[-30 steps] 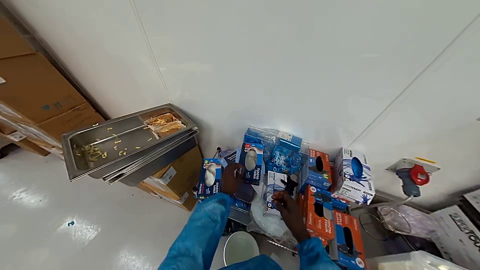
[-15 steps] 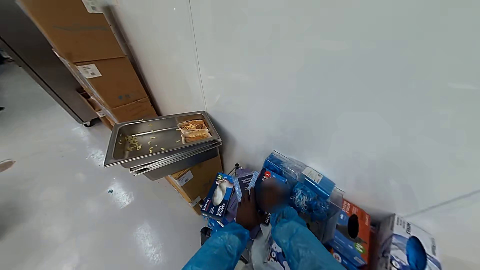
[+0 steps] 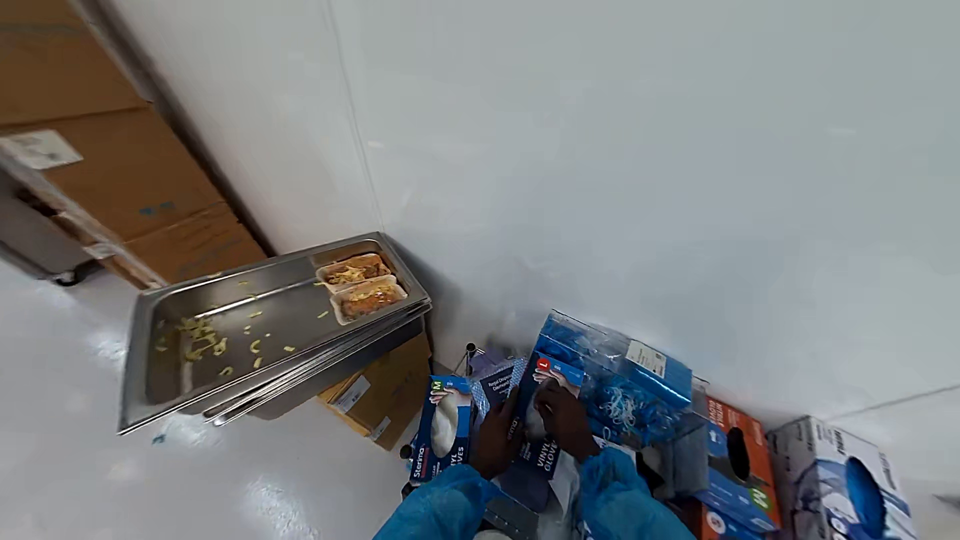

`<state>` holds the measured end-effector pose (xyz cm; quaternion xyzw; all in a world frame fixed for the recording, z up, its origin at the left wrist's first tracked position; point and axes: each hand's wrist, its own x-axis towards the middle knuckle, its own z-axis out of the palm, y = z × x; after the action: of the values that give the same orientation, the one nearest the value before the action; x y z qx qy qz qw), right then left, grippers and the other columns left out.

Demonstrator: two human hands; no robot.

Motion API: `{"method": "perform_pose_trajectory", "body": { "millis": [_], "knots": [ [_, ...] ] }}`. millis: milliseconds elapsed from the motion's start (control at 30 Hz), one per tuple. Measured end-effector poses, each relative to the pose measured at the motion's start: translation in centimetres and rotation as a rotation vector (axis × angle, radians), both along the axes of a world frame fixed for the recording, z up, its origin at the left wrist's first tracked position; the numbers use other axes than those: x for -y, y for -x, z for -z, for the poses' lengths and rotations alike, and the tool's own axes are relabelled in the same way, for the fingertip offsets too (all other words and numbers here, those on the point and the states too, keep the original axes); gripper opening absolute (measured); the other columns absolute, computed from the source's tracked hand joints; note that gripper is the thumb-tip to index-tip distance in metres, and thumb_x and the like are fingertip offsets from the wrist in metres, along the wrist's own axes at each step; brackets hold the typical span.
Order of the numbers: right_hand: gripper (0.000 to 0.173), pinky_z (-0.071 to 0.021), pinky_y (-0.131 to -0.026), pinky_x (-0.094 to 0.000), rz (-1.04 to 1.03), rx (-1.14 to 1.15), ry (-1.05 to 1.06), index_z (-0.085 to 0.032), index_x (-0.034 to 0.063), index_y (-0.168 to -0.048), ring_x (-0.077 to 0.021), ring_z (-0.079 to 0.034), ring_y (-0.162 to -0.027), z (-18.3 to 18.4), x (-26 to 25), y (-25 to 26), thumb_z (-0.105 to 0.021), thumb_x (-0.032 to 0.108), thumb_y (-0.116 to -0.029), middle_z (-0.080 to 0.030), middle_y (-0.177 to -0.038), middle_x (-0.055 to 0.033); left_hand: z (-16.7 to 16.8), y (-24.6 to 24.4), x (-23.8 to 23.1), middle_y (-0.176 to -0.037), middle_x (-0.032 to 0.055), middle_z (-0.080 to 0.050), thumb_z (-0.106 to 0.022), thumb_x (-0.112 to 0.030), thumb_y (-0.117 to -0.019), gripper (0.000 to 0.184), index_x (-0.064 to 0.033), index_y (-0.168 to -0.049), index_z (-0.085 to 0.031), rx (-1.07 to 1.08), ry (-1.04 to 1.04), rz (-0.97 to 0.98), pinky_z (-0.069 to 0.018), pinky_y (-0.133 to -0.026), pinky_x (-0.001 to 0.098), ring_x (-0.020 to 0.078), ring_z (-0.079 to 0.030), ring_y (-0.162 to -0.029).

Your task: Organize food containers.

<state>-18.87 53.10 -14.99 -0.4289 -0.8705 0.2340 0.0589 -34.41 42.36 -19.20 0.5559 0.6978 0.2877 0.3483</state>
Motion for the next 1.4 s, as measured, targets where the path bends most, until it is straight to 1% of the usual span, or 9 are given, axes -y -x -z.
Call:
{"method": "perform_pose_trajectory", "body": {
  "millis": [100,300,400,533,767,900,1067,1167,1400],
  "knots": [
    [0.024,-0.0539,-0.097,-0.045,0.05,-0.14,0.073,-0.074,0.0029,-0.107,-0.0277,-0.068,-0.103,-0.8,-0.3,-0.4,-0.057,0.018,-0.1005,-0.071,-0.111,-0.0151,-0.1,0.9,-0.5,-0.154,0.0214,-0.043,-0.057,-0.036,-0.1017,0.069,-0.029,-0.164,-0.027,-0.012,-0.012,0.085,-0.0541,-0.102,0.0506,0.0354,-0.059,-0.127],
    [0.041,-0.0396,-0.11,-0.0596,0.109,0.226,-0.014,-0.069,0.0084,-0.129,-0.038,-0.053,-0.133,1.0,2.2,2.4,-0.065,0.028,-0.093,-0.061,-0.139,-0.0168,-0.5,2.2,-1.2,-0.155,0.023,-0.041,-0.058,-0.034,-0.1019,0.071,-0.0268,-0.165,-0.026,0.038,0.054,0.179,-0.051,-0.106,0.051,0.0388,-0.053,-0.134],
    [0.034,-0.0327,-0.115,-0.0548,0.17,0.401,0.11,-0.068,0.0092,-0.131,-0.0305,-0.052,-0.136,-5.4,4.3,5.6,-0.052,0.023,-0.1047,-0.063,-0.14,-0.009,-0.7,2.8,-1.6,-0.159,0.0286,-0.033,-0.077,-0.043,-0.0827,0.105,-0.0215,-0.166,-0.018,0.012,0.049,0.246,-0.0483,-0.107,0.0548,0.0446,-0.045,-0.14],
    [0.024,-0.0445,-0.099,-0.0574,0.222,0.04,-0.085,-0.077,0.0047,-0.098,-0.0332,-0.067,-0.107,1.0,2.9,4.2,-0.06,0.02,-0.0924,-0.073,-0.105,-0.0139,-0.9,2.9,-2.1,-0.164,0.0262,-0.025,-0.085,-0.062,-0.0682,0.128,-0.0247,-0.167,-0.012,-0.103,0.09,0.296,-0.0426,-0.111,0.0585,0.0459,-0.035,-0.147],
    [0.022,-0.0574,-0.081,-0.0373,0.654,-0.812,0.291,-0.065,-0.006,-0.107,-0.0193,-0.066,-0.088,-3.8,1.0,-0.5,-0.049,0.008,-0.1013,-0.068,-0.097,-0.0129,-2.3,2.7,-2.2,-0.165,0.0251,-0.024,-0.086,-0.07,-0.0612,0.136,-0.0241,-0.167,-0.014,-0.113,0.128,0.28,-0.0423,-0.11,0.0604,0.0446,-0.033,-0.148],
    [0.023,-0.0597,-0.081,-0.0374,0.789,-1.361,0.571,-0.053,0.004,-0.116,-0.0168,-0.067,-0.088,-7.0,1.3,-1.0,-0.034,0.014,-0.1093,-0.065,-0.099,-0.0077,-3.5,2.4,-2.2,-0.166,0.0239,-0.023,-0.085,-0.07,-0.0626,0.124,-0.0132,-0.16,-0.035,-0.134,0.142,0.317,-0.039,-0.113,0.0585,0.0442,-0.032,-0.148],
    [0.02,-0.0588,-0.074,-0.033,0.803,-1.275,0.536,-0.053,0.0036,-0.113,-0.0151,-0.066,-0.083,-7.4,1.2,0.4,-0.036,0.014,-0.1089,-0.064,-0.095,-0.0071,-4.5,2.3,-2.2,-0.165,0.0281,-0.024,-0.081,-0.058,-0.0736,0.105,-0.0043,-0.154,-0.042,-0.064,0.117,0.309,-0.0329,-0.117,0.0602,0.0465,-0.03,-0.149],
    [0.024,-0.0581,-0.077,-0.0343,0.879,-1.287,0.559,-0.053,0.0017,-0.121,-0.0165,-0.065,-0.088,-5.6,0.9,0.6,-0.039,0.017,-0.1095,-0.064,-0.102,-0.0096,-3.2,1.5,-2.7,-0.166,0.0275,-0.02,-0.081,-0.05,-0.076,0.107,-0.0106,-0.162,-0.032,-0.074,0.052,0.274,-0.0319,-0.117,0.0618,0.0474,-0.029,-0.149],
    [0.033,-0.0565,-0.084,-0.0385,1.023,-1.272,0.534,-0.051,-0.0022,-0.131,-0.0202,-0.064,-0.098,-3.2,1.8,-0.2,-0.04,0.02,-0.1096,-0.062,-0.113,-0.0154,-3.7,2.2,-1.8,-0.16,0.0236,-0.036,-0.072,-0.026,-0.0855,0.078,-0.0138,-0.157,-0.043,0.035,-0.073,0.219,-0.0296,-0.12,0.0585,0.0444,-0.031,-0.149]
  ]
}}
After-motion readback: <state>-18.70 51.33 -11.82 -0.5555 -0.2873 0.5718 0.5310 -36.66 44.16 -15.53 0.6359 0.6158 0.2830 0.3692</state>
